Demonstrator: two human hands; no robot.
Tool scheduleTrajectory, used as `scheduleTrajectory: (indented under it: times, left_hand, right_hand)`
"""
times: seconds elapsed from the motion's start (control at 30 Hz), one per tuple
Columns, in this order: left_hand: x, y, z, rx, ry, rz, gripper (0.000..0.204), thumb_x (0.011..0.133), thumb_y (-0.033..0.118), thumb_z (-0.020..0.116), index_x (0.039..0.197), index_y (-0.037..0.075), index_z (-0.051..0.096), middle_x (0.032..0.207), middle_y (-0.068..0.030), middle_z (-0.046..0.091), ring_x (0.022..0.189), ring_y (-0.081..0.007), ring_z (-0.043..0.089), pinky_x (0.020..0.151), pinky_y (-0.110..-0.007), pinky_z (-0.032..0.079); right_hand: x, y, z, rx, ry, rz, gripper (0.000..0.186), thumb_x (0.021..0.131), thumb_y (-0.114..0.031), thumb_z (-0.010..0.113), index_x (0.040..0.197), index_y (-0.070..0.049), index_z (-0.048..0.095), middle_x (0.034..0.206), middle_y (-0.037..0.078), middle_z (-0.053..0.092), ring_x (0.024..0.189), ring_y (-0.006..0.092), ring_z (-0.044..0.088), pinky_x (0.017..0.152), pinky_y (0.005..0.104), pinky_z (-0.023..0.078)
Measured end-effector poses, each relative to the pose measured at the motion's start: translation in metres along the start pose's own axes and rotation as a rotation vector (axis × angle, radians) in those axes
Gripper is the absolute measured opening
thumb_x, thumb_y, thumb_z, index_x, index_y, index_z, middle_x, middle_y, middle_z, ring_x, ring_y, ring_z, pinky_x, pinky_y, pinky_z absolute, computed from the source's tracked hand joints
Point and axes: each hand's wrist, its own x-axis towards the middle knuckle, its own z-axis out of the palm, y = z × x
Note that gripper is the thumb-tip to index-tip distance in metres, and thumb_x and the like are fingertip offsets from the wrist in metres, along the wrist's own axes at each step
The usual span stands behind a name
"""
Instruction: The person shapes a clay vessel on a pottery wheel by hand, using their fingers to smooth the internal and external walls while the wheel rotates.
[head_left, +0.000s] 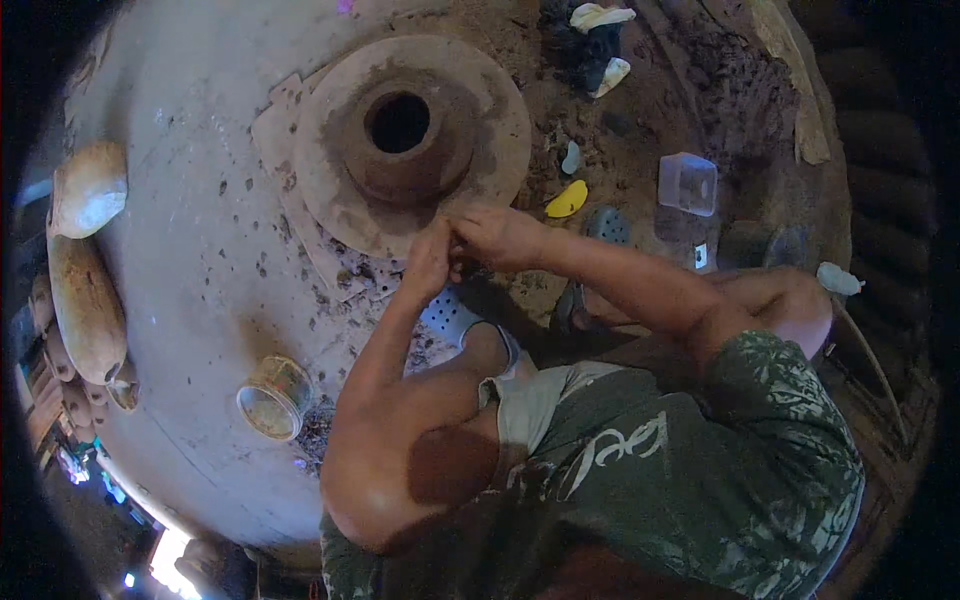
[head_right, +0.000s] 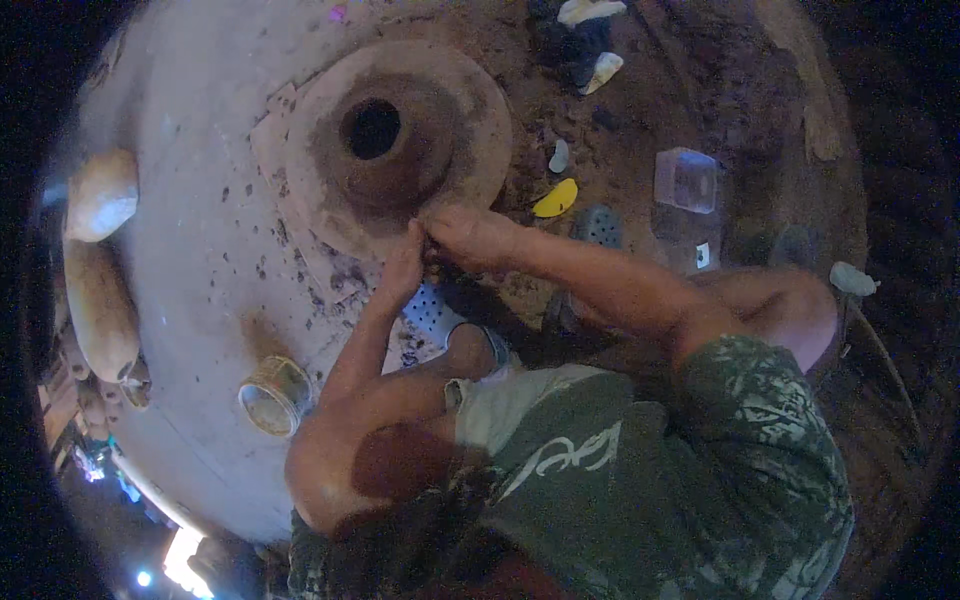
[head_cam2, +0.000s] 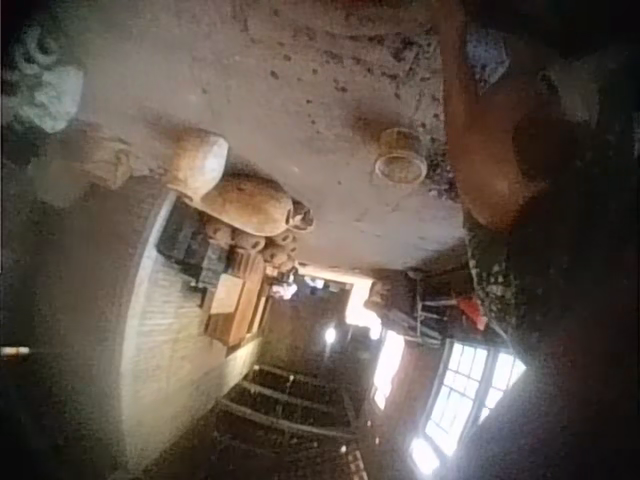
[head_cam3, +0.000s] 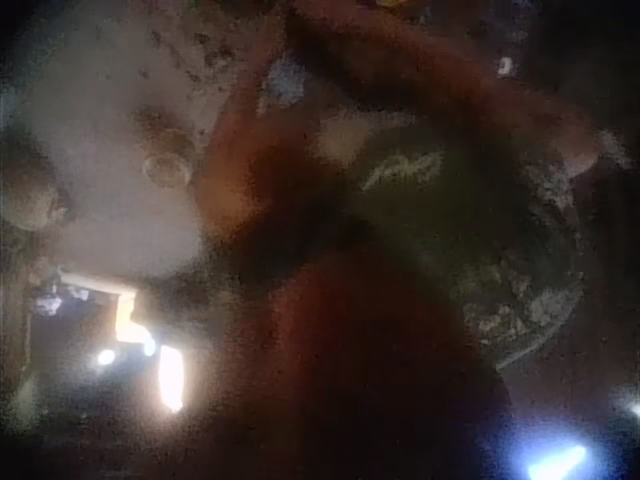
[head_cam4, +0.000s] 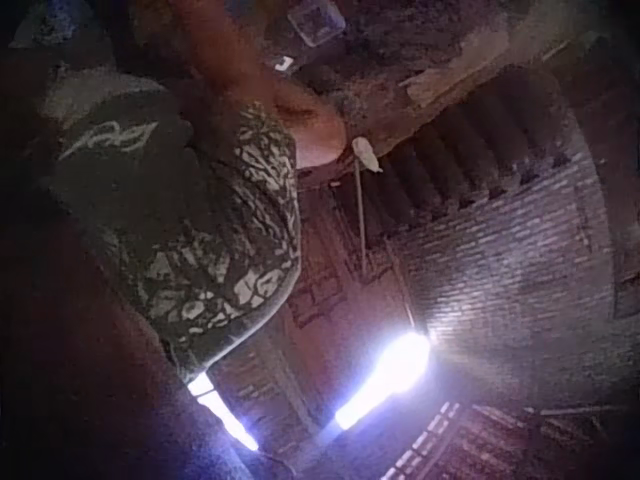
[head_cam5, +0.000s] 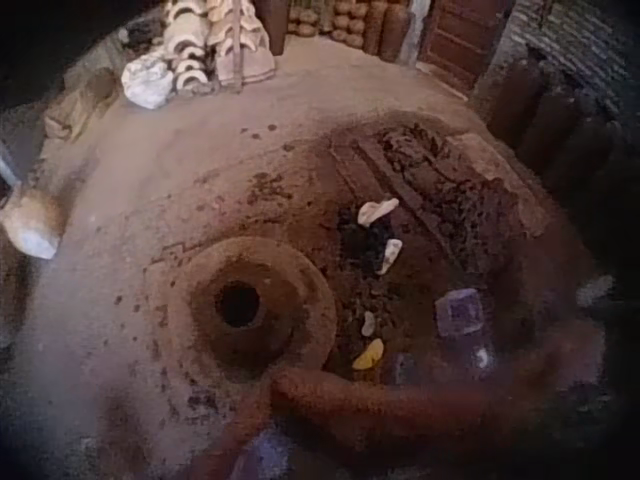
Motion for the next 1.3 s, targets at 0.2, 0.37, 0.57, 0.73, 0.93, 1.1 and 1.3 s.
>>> scheduleTrajectory:
  times: [0.2, 0.37, 0.57, 0.73, 0.93, 1.1, 1.3]
  left_hand:
    - [0.018, -0.024, 0.010, 0.023, 0.159, 0.061, 0.060, 0.107, 0.054, 0.046, 0.113, -0.002, 0.065, 0.107, -0.0189, 0.069, 0.085, -0.0272, 0.064, 0.078, -0.041, 0.051]
    - [0.025, -0.052, -0.002, 0.876, 0.705, 0.451, 0.072, 0.097, 0.049, 0.065, 0.138, -0.009, 0.054, 0.150, -0.0300, 0.045, 0.139, -0.0447, 0.043, 0.115, -0.053, 0.033]
    - [0.032, -0.075, -0.021, 1.140, 0.626, 0.468, 0.096, 0.094, 0.059, 0.065, 0.153, -0.011, 0.036, 0.167, -0.0289, 0.021, 0.153, -0.0457, 0.023, 0.123, -0.055, 0.022]
    - [0.038, -0.113, -0.065, 1.027, 0.666, 0.681, 0.110, 0.093, 0.072, 0.056, 0.161, -0.007, 0.019, 0.170, -0.0269, 0.013, 0.155, -0.0453, 0.018, 0.124, -0.059, 0.017]
    - [0.032, -0.086, -0.067, 1.263, 0.692, 0.338, 0.123, 0.086, 0.086, 0.049, 0.162, -0.005, 0.016, 0.171, -0.0252, 0.009, 0.157, -0.0462, 0.008, 0.123, -0.063, 0.013]
    - [0.037, -0.087, -0.074, 0.946, 0.664, 0.472, 0.124, 0.084, 0.088, 0.048, 0.161, -0.005, 0.021, 0.169, -0.0273, 0.011, 0.156, -0.0474, 0.009, 0.122, -0.064, 0.019]
    - [0.030, -0.112, -0.113, 1.341, 0.685, 0.311, 0.120, 0.086, 0.089, 0.043, 0.163, 0.000, 0.019, 0.167, -0.0323, 0.011, 0.154, -0.0500, 0.014, 0.119, -0.067, 0.027]
  right_hand:
    - [-0.018, 0.014, 0.006, 0.029, 0.232, 0.008, 0.031, 0.090, -0.027, 0.074, 0.108, -0.003, 0.063, 0.100, 0.018, 0.064, 0.096, 0.0402, 0.064, 0.083, 0.0499, 0.053]
    - [-0.058, 0.061, -0.108, -0.154, 0.009, 0.150, 0.031, 0.092, -0.028, 0.070, 0.111, -0.004, 0.065, 0.100, 0.017, 0.066, 0.096, 0.0405, 0.067, 0.081, 0.0521, 0.055]
    - [-0.167, 0.200, -0.273, -0.532, -0.141, 0.975, 0.036, 0.094, -0.029, 0.065, 0.121, -0.005, 0.068, 0.115, 0.021, 0.069, 0.108, 0.0398, 0.068, 0.091, 0.0506, 0.055]
    - [-0.270, 0.273, -0.326, -0.481, 0.129, 1.594, 0.044, 0.090, -0.027, 0.067, 0.126, -0.002, 0.069, 0.134, 0.024, 0.064, 0.125, 0.0383, 0.062, 0.106, 0.0503, 0.049]
    - [-0.326, 0.327, -0.288, -0.308, 0.247, 1.989, 0.080, 0.091, -0.067, 0.063, 0.140, -0.004, 0.063, 0.145, 0.021, 0.059, 0.136, 0.0386, 0.055, 0.116, 0.0541, 0.038]
    - [-0.310, 0.334, -0.261, -0.418, 0.328, 1.938, 0.083, 0.090, -0.073, 0.060, 0.137, -0.005, 0.066, 0.144, 0.021, 0.060, 0.138, 0.0398, 0.051, 0.117, 0.0571, 0.032]
    - [-0.303, 0.335, -0.262, -0.487, 0.077, 1.705, 0.057, 0.095, -0.046, 0.061, 0.129, -0.001, 0.070, 0.141, 0.022, 0.062, 0.132, 0.0390, 0.056, 0.110, 0.0488, 0.043]
